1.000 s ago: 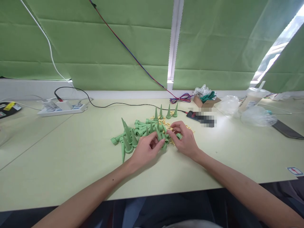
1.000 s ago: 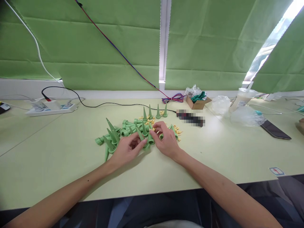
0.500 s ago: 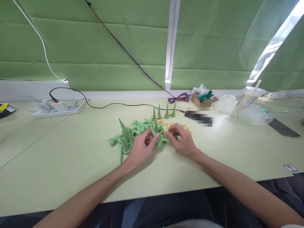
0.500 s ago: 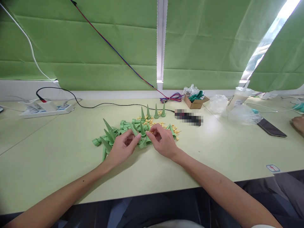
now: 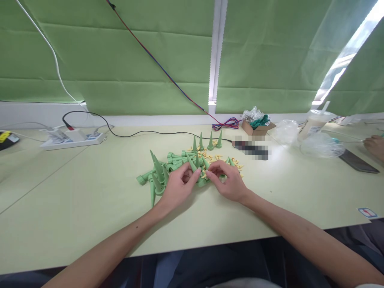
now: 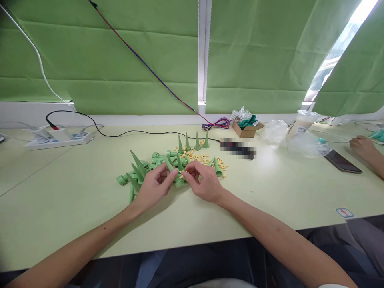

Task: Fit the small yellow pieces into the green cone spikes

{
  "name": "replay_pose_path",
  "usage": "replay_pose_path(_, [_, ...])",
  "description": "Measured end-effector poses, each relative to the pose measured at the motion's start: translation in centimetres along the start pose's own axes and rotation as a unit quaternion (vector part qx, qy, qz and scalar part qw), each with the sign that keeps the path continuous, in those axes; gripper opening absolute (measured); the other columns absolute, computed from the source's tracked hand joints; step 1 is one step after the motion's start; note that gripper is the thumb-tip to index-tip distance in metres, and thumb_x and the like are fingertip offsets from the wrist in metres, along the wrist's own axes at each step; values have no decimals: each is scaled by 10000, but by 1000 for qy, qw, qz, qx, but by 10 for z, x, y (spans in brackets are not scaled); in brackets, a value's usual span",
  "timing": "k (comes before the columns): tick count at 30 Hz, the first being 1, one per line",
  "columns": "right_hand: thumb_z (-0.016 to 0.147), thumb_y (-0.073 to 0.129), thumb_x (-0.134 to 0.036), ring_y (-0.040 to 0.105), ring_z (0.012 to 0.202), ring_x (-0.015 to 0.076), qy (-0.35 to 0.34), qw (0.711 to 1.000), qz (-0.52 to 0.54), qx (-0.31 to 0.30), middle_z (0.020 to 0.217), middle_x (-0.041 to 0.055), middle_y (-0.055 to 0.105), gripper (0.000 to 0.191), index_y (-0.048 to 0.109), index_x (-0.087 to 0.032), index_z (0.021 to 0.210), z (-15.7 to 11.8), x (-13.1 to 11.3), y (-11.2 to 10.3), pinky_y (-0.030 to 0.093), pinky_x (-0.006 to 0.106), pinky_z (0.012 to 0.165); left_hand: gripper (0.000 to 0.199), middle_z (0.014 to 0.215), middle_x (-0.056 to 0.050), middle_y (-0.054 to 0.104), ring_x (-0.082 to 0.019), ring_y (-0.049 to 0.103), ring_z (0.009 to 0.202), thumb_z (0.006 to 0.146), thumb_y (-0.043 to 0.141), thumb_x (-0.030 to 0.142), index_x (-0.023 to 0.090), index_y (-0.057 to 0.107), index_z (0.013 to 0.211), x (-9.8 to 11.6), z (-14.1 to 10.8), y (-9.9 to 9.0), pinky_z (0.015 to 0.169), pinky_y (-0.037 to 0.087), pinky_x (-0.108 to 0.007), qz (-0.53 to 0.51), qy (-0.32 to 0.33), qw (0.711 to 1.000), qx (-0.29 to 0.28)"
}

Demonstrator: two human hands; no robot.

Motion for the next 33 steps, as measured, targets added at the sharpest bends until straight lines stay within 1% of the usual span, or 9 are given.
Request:
replay_pose_path(14, [908,578,-270,592,616,130,-4,1000,3,7,767,23,627,74,556,-213,867,-1,-1,0,502,250,568,406,561,57,383,-96,363,510,919,520,489,196,368,683,-1,0,2,489,281,-242,19,3,1000,-16])
replay_pose_path(19, [909,580,-276,598,613,129,-11,1000,3,4,754,28,631,94,553,-204,855,0,-1,0,505,245,565,414,556,59,388,-93,367,500,913,531,493,196,361,681,0,1,2,487,282,-238,12,3,1000,-9])
replay_pose_path(27, [913,580,-266,578,589,119,-14,1000,2,0,738,20,626,92,557,-202,851,-1,-1,0,485,243,552,402,548,64,378,-86,360,492,911,540,473,194,369,678,0,-1,1,479,279,-231,3,9,1000,0])
replay_pose_path(33, [911,591,-255,557,558,110,-15,1000,5,8,700,7,604,110,560,-196,822,0,0,0,450,235,518,391,544,63,388,-88,369,484,912,540,473,198,375,688,0,0,2,473,284,-234,-6,7,1000,-8])
Point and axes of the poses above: each hand's wrist, its own z-axis towards the middle knuckle, its own y-axis out of the palm, x = y × z, the point moved 2 cm from there along z, towards the middle knuckle
